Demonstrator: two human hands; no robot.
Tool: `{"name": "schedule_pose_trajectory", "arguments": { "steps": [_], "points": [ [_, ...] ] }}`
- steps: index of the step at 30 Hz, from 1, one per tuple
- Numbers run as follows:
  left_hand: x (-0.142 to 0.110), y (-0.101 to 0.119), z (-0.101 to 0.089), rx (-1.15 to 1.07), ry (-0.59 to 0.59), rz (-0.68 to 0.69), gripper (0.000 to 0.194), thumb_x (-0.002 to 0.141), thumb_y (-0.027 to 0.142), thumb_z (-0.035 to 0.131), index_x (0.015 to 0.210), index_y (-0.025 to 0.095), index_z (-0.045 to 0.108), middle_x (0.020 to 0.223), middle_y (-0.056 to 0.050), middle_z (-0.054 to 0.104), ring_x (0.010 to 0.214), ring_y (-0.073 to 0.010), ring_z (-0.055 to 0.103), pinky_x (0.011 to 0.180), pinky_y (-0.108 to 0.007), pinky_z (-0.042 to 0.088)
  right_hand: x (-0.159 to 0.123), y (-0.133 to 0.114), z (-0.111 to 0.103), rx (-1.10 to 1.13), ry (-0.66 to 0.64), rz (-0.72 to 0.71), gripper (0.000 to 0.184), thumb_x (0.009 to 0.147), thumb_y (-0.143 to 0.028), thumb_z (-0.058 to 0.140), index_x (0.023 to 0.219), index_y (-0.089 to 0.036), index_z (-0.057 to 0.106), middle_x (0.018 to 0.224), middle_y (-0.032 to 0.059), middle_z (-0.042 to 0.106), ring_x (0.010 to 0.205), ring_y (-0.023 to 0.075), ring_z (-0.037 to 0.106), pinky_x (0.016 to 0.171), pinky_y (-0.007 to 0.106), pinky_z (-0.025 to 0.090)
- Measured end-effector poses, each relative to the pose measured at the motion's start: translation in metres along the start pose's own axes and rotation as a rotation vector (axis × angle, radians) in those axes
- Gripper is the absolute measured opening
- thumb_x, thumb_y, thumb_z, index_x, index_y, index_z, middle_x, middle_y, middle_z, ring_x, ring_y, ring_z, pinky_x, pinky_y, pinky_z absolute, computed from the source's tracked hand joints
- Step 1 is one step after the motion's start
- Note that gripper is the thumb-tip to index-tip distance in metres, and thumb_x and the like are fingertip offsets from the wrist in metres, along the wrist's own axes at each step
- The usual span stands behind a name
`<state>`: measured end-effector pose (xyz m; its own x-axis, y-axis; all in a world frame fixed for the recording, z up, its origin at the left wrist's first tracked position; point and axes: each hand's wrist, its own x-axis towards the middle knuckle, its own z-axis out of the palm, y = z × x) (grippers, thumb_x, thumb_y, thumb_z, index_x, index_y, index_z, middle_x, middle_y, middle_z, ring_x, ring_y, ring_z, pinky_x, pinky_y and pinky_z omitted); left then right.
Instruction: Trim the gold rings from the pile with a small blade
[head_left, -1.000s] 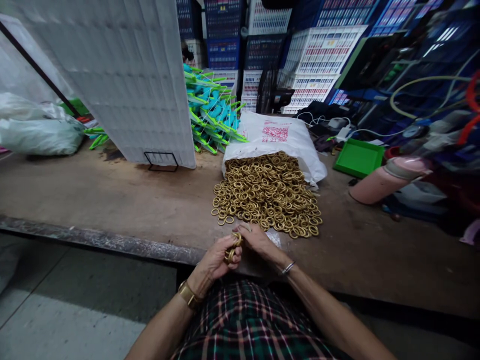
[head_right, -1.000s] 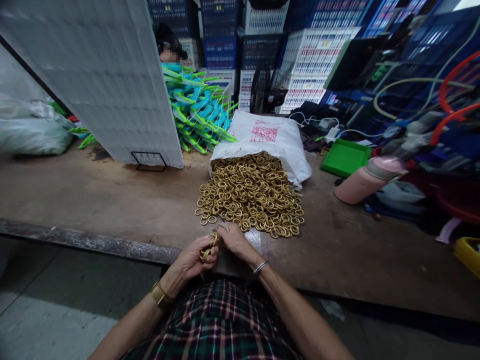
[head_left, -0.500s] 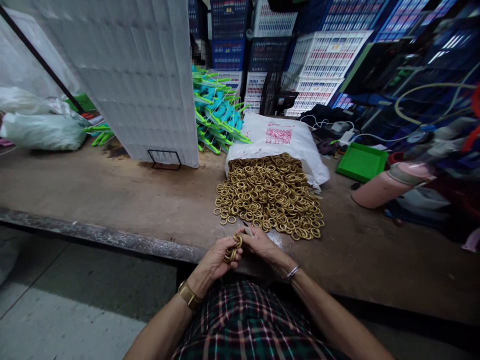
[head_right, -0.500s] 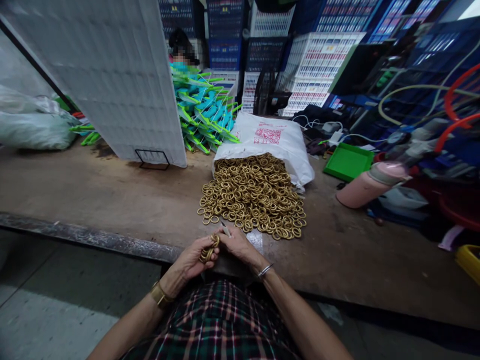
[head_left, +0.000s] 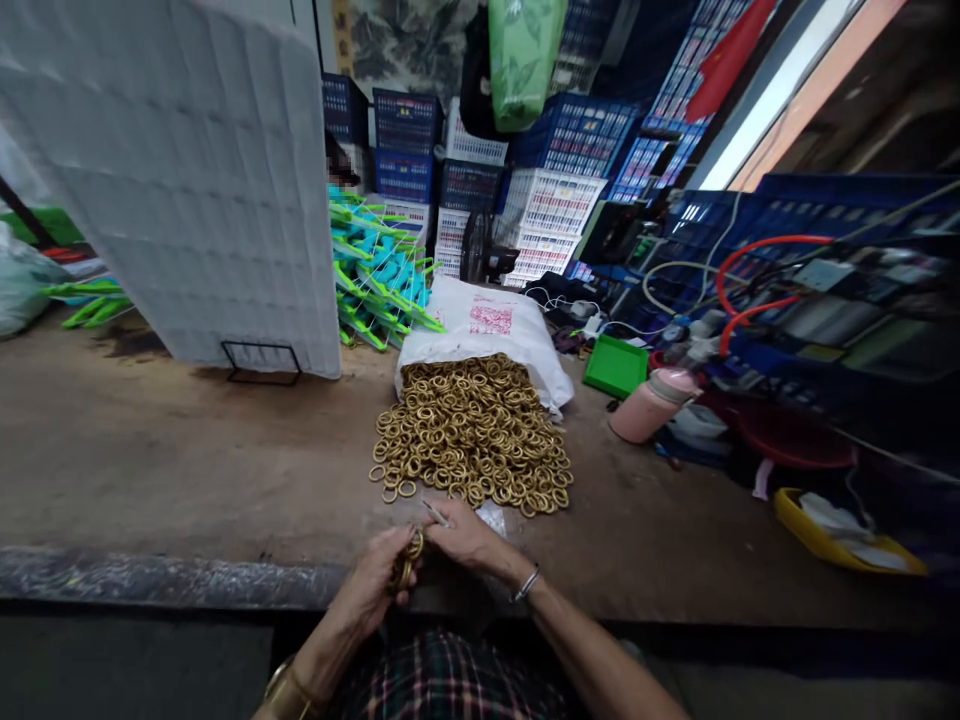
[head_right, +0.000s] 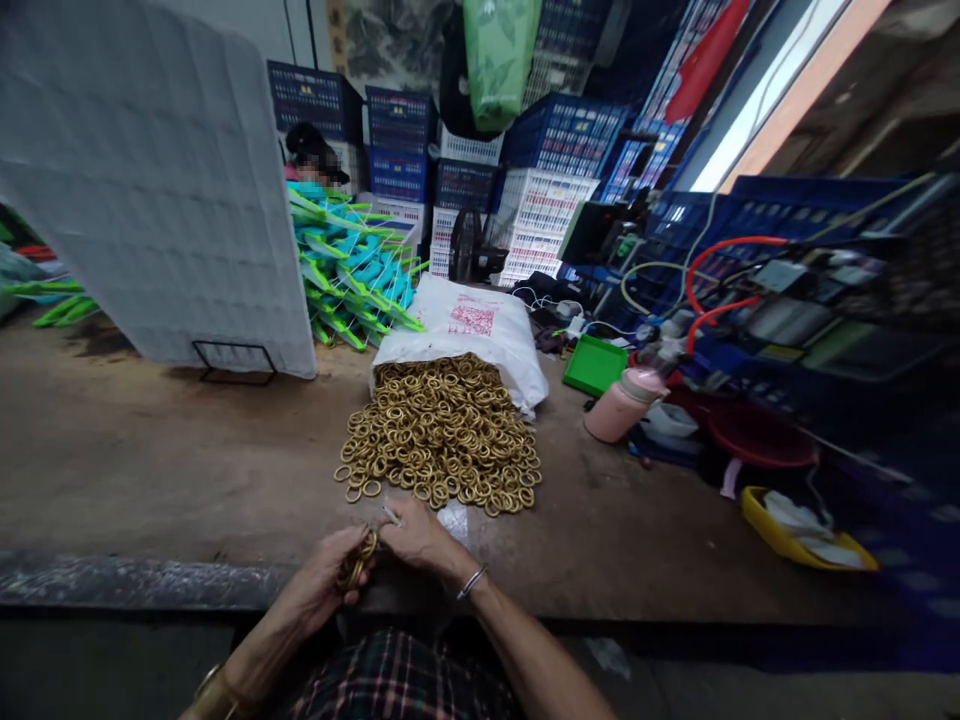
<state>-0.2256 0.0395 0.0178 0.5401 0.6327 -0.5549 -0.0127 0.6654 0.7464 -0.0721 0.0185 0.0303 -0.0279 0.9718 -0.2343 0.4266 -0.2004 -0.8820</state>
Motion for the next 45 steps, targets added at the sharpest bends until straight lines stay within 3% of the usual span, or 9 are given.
{"name": "schedule_pose_trajectory", "arguments": {
  "steps": [5,10,16,18,21,28,33,39,45],
  "points": [
    [-0.005,0.002,0.003,0.086,-0.056,0.024,0.039,0.066,0.051,0.063,0.074,0.015,0.050,0.059,0.003,0.052,0.043,-0.0046,0.044,0.036,-0.014,0.026,-0.006,-0.006,-0.011,0.044,-0.140,0.099,0.011,0.063,-0.021,0.044,0.053,-0.018,0.040,0.049,-0.0072,0.033,0.047,0.0061,0.028,0.042,0.019,0.018],
    [-0.009,0.005,0.005,0.015,-0.142,-0.026,0.028,0.071,0.040,0.063,0.074,0.013,0.054,0.058,0.001,0.054,0.042,-0.0053,0.044,0.035,-0.015,0.027,-0.009,-0.005,-0.016,0.123,-0.260,0.091,0.016,0.066,-0.028,0.045,0.054,-0.018,0.043,0.046,-0.0071,0.035,0.042,0.0060,0.028,0.040,0.020,0.020],
    [-0.002,0.004,0.005,-0.261,-0.101,-0.291,0.018,0.080,0.026,0.051,0.070,0.012,0.053,0.054,0.000,0.052,0.036,-0.0055,0.044,0.031,-0.014,0.023,-0.012,-0.001,-0.002,0.101,-0.010,0.026,0.012,0.073,-0.029,0.048,0.073,-0.017,0.050,0.059,-0.0058,0.044,0.051,0.0070,0.036,0.045,0.018,0.027],
    [-0.001,0.005,0.006,-0.346,-0.111,-0.355,0.020,0.082,0.025,0.048,0.067,0.012,0.051,0.052,0.000,0.051,0.035,-0.0051,0.044,0.030,-0.013,0.021,-0.013,0.000,0.002,0.104,0.008,-0.035,0.015,0.076,-0.030,0.048,0.083,-0.017,0.053,0.065,-0.0045,0.049,0.056,0.0079,0.041,0.050,0.019,0.031],
    [0.000,0.006,0.009,-0.433,-0.134,-0.403,0.024,0.084,0.026,0.045,0.064,0.013,0.048,0.050,0.000,0.050,0.033,-0.0048,0.042,0.029,-0.012,0.019,-0.015,0.001,0.004,0.112,0.010,-0.115,0.017,0.079,-0.031,0.047,0.081,-0.017,0.056,0.068,-0.0028,0.054,0.061,0.0091,0.045,0.057,0.020,0.035],
    [-0.002,0.006,0.019,-0.449,-0.213,-0.446,0.029,0.086,0.032,0.041,0.063,0.014,0.047,0.049,0.000,0.049,0.030,-0.0050,0.039,0.029,-0.011,0.017,-0.019,0.001,0.001,0.303,-0.024,-0.011,0.021,0.080,-0.031,0.045,0.070,-0.016,0.056,0.059,-0.0035,0.052,0.052,0.0075,0.043,0.049,0.019,0.032],
    [-0.005,0.004,0.019,-0.472,-0.201,-0.445,0.033,0.087,0.032,0.037,0.061,0.014,0.045,0.049,0.000,0.047,0.031,-0.0043,0.037,0.030,-0.011,0.015,-0.015,0.005,0.001,0.269,-0.030,0.000,0.024,0.080,-0.031,0.044,0.064,-0.016,0.055,0.054,-0.0048,0.047,0.047,0.0070,0.038,0.046,0.020,0.029],
    [-0.009,0.005,0.022,-0.463,-0.102,-0.396,0.032,0.087,0.029,0.035,0.060,0.015,0.043,0.047,0.001,0.046,0.031,-0.0047,0.038,0.030,-0.012,0.016,-0.014,0.007,0.008,0.173,0.071,-0.098,0.025,0.080,-0.035,0.049,0.097,-0.018,0.058,0.074,-0.0006,0.061,0.067,0.0117,0.055,0.062,0.023,0.041],
    [-0.012,0.008,0.024,-0.473,-0.140,-0.384,0.035,0.088,0.035,0.036,0.061,0.015,0.044,0.048,0.001,0.046,0.031,-0.0046,0.038,0.030,-0.012,0.016,-0.015,0.000,0.006,0.208,0.014,-0.121,0.023,0.083,-0.035,0.046,0.078,-0.017,0.058,0.068,-0.0010,0.059,0.063,0.0106,0.053,0.060,0.022,0.040]
  ]
}}
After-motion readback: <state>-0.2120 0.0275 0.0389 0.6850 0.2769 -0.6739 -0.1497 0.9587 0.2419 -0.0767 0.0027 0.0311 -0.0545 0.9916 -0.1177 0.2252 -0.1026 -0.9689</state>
